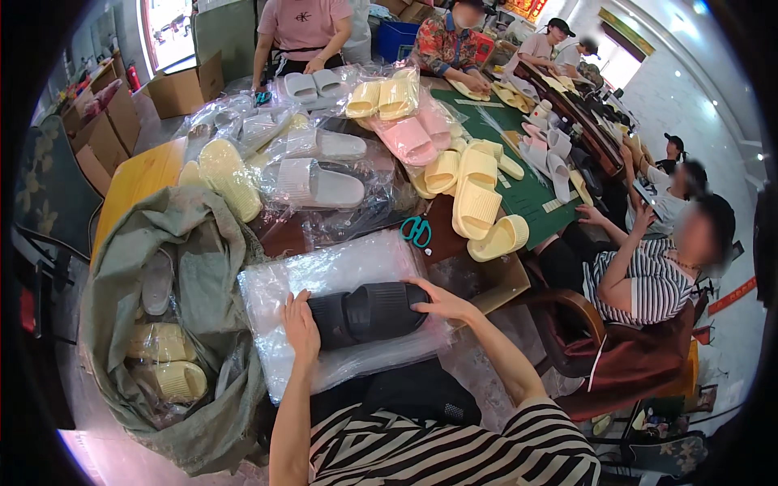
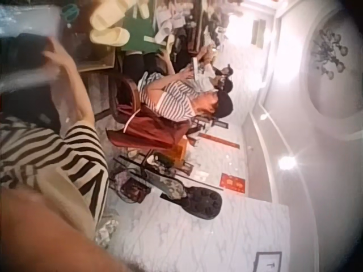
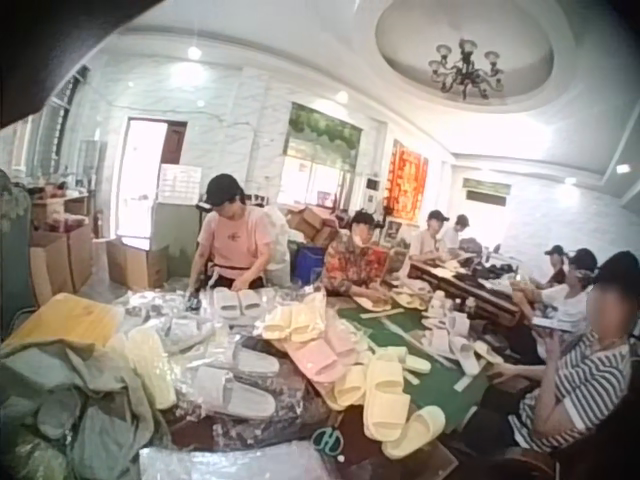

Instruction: The person prepares slippers for packaging by trimming them with scissors, then places each slipper into a plastic bag with packing foam, and finally places the bagged slippers into a large sack.

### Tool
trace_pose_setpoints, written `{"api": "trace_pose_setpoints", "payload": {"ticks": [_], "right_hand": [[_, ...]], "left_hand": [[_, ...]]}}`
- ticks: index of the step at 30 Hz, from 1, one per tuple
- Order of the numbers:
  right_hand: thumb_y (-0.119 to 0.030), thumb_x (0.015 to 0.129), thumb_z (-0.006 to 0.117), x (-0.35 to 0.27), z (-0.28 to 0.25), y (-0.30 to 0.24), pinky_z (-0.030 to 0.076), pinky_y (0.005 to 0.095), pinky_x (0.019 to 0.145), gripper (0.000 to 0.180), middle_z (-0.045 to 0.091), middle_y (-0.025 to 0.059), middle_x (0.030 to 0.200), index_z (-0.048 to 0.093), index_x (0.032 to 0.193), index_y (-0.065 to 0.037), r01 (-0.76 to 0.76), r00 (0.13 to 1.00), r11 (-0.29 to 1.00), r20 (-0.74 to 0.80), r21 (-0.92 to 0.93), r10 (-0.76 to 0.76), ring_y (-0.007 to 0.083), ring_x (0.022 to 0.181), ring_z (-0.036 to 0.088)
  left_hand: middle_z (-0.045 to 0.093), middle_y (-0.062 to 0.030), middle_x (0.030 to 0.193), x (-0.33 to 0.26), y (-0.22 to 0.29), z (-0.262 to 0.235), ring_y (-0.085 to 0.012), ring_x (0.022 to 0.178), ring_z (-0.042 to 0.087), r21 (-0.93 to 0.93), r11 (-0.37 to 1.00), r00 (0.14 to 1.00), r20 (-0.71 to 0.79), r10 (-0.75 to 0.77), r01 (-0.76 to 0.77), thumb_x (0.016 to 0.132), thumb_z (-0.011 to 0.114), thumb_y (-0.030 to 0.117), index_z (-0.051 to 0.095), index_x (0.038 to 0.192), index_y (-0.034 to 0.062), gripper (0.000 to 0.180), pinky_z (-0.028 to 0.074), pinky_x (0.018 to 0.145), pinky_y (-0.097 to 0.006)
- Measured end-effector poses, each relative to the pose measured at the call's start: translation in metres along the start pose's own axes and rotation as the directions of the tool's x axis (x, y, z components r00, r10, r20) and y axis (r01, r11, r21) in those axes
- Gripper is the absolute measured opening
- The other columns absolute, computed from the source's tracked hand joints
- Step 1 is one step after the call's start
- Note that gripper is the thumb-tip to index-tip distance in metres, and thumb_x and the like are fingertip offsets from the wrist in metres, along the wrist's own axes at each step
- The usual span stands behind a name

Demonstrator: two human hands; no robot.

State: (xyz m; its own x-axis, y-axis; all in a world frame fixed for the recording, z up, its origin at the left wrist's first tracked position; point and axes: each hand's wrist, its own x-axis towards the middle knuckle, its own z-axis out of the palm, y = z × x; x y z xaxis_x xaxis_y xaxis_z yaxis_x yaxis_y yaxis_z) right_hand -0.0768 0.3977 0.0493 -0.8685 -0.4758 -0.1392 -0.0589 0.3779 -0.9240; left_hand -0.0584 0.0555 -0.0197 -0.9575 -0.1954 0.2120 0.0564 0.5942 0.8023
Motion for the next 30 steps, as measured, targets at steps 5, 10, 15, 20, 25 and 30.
{"api": "trace_pose_setpoints", "payload": {"ticks": [5,10,15,20,25,30], "right_hand": [[-0.012,0.085,0.068,0.021,-0.009,0.010,0.037,0.0331,0.108,0.059,0.059,0.0119,0.130,0.048,0.139,-0.001,-0.122,0.992,0.992,0.040,-0.014,0.123,0.0204,0.122,0.053],[-0.016,0.085,0.069,0.029,-0.012,0.011,0.042,0.0297,0.101,0.045,0.066,0.0102,0.114,0.059,0.125,0.001,-0.141,0.986,0.988,0.080,-0.069,0.146,0.0179,0.112,0.058],[-0.015,0.085,0.069,0.026,-0.010,0.009,0.044,0.0284,0.094,0.038,0.066,0.0069,0.107,0.061,0.118,0.001,-0.218,0.975,0.976,0.056,0.027,0.217,0.0144,0.103,0.057],[-0.013,0.083,0.069,0.025,-0.011,0.023,0.045,0.0278,0.087,0.033,0.063,0.0056,0.099,0.061,0.111,0.002,-0.198,0.980,0.980,0.013,-0.035,0.198,0.0121,0.096,0.056],[-0.010,0.081,0.068,0.012,-0.014,-0.031,0.044,0.0264,0.082,0.027,0.058,0.0032,0.091,0.059,0.105,0.001,-0.181,0.983,0.983,-0.016,-0.016,0.181,0.0109,0.090,0.053],[-0.015,0.084,0.070,-0.006,-0.023,-0.037,0.045,0.0283,0.089,0.036,0.062,0.0064,0.103,0.057,0.113,0.002,-0.212,0.977,0.977,-0.009,0.036,0.213,0.0132,0.098,0.056]], "left_hand": [[0.056,-0.0115,0.136,0.010,-0.003,-0.004,-0.0353,0.138,0.038,-0.109,0.990,0.989,0.127,-0.073,0.087,0.104,0.036,0.024,0.059,0.126,0.0042,0.038,0.019,0.118,-0.045],[0.054,-0.0178,0.137,0.023,0.001,-0.027,-0.0384,0.133,0.043,-0.002,0.999,0.990,0.129,0.048,-0.048,0.099,0.045,0.013,0.057,0.126,0.0003,0.032,0.029,0.113,-0.045],[0.052,-0.0196,0.136,0.025,-0.016,-0.059,-0.0387,0.128,0.046,0.339,0.923,0.982,0.116,0.151,-0.182,0.085,0.054,-0.001,0.057,0.125,0.0000,0.040,0.035,0.110,-0.047],[0.048,-0.0163,0.142,0.008,-0.033,-0.051,-0.0355,0.136,0.040,0.272,0.930,0.969,0.084,0.234,-0.248,0.091,0.051,0.002,0.055,0.128,0.0025,0.038,0.027,0.115,-0.049],[0.046,-0.0149,0.144,0.005,-0.034,-0.049,-0.0341,0.138,0.037,0.297,0.918,0.965,0.062,0.255,-0.262,0.090,0.053,0.005,0.053,0.131,0.0040,0.041,0.024,0.117,-0.049],[0.045,-0.0161,0.144,0.006,-0.031,-0.051,-0.0346,0.139,0.036,0.300,0.917,0.965,0.068,0.254,-0.263,0.087,0.058,0.007,0.053,0.132,0.0045,0.045,0.023,0.117,-0.049]]}}
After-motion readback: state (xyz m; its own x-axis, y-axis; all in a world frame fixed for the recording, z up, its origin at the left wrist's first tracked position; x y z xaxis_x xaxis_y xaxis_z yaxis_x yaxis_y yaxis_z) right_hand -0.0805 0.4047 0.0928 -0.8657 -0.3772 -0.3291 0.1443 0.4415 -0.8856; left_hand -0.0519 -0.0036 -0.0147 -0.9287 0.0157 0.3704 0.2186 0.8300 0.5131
